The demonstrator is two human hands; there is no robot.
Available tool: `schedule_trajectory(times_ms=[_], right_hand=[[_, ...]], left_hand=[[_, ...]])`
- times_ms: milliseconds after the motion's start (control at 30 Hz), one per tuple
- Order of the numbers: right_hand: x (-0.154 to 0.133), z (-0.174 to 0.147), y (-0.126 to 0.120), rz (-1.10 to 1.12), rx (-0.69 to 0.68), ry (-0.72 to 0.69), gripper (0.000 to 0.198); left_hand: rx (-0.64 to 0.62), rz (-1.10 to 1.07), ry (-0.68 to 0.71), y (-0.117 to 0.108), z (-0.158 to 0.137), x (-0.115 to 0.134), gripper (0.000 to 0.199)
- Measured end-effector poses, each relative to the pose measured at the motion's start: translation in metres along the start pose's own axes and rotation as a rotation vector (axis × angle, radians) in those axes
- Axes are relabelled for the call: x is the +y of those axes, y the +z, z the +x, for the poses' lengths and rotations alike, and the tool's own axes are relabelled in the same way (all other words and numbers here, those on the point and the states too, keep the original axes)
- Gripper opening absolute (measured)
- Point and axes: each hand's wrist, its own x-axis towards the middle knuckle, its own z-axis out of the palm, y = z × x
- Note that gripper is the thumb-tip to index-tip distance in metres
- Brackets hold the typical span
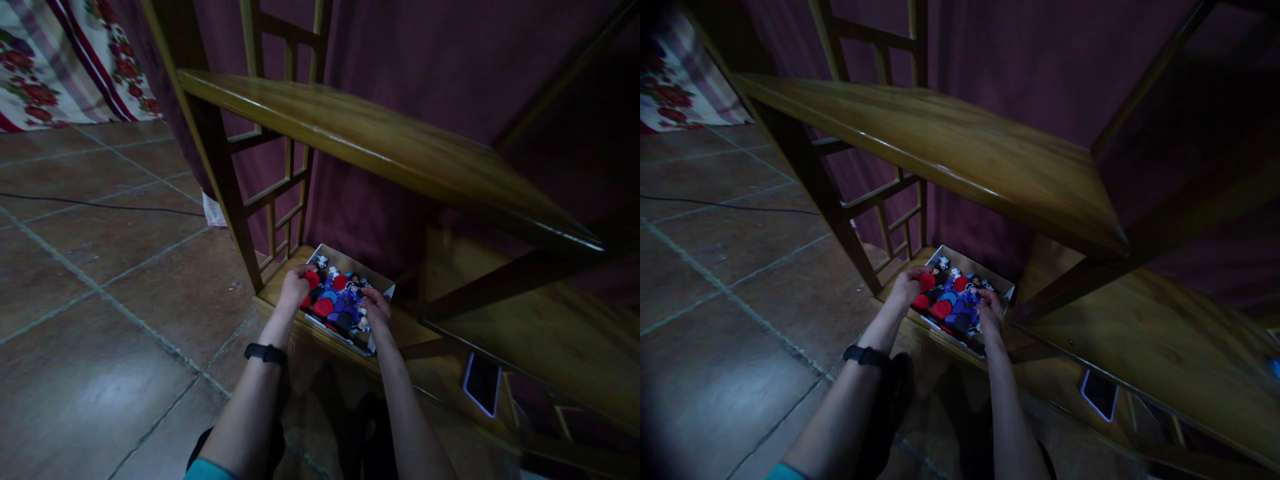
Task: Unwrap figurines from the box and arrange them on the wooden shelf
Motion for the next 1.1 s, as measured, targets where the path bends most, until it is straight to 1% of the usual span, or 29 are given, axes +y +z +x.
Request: schedule_trajectory(times_ms=[67,133,267,367,433,500,600,733,800,900,933,1000,1100], right_hand=[[0.001,0.003,-0.001,-0.037,0.007,-0.047,0.028],[0.002,0.003,0.003,-0.072,-0.012,-0.080,0.029],[0.001,0.002,0.010,-0.190,-0.045,-0.113,0.030],[-0.002,0.006,0.008,-0.300,0.015,-0.169,0.031],[-0.007,0.009,0.006,-0.391,0.051,-0.235,0.031],[-0.014,0.012,0.006,-0.469,0.044,-0.311,0.031],[-0.024,0.016,0.013,-0.555,-0.033,-0.404,0.031],[-0.034,0.019,0.039,-0.700,-0.174,-0.483,0.031],[-0.037,0.017,0.054,-0.733,-0.273,-0.532,0.035],[-0.038,0.009,0.070,-0.738,-0.472,-0.597,0.043],[-0.038,0.005,0.072,-0.744,-0.528,-0.600,0.043],[-0.037,-0.003,0.071,-0.759,-0.595,-0.584,0.042],[-0.036,-0.013,0.058,-0.764,-0.611,-0.570,0.040]], left_hand=[[-0.013,-0.019,0.019,-0.001,-0.002,0.004,0.041],[-0.022,-0.088,0.005,-0.002,-0.005,0.009,0.041],[-0.014,-0.236,-0.096,-0.005,-0.012,0.020,0.042],[0.013,-0.283,-0.168,-0.009,-0.015,0.026,0.044],[0.043,-0.318,-0.193,-0.011,-0.016,0.029,0.047],[0.076,-0.380,-0.218,-0.014,-0.015,0.030,0.049],[0.098,-0.478,-0.256,-0.019,-0.012,0.030,0.050],[0.102,-0.537,-0.262,-0.024,-0.010,0.031,0.053],[0.115,-0.542,-0.244,-0.026,-0.010,0.032,0.053],[0.120,-0.551,-0.221,-0.029,-0.011,0.034,0.053],[0.113,-0.562,-0.218,-0.030,-0.011,0.035,0.054],[0.089,-0.587,-0.216,-0.032,-0.012,0.036,0.055],[0.062,-0.588,-0.220,-0.034,-0.014,0.039,0.056]])
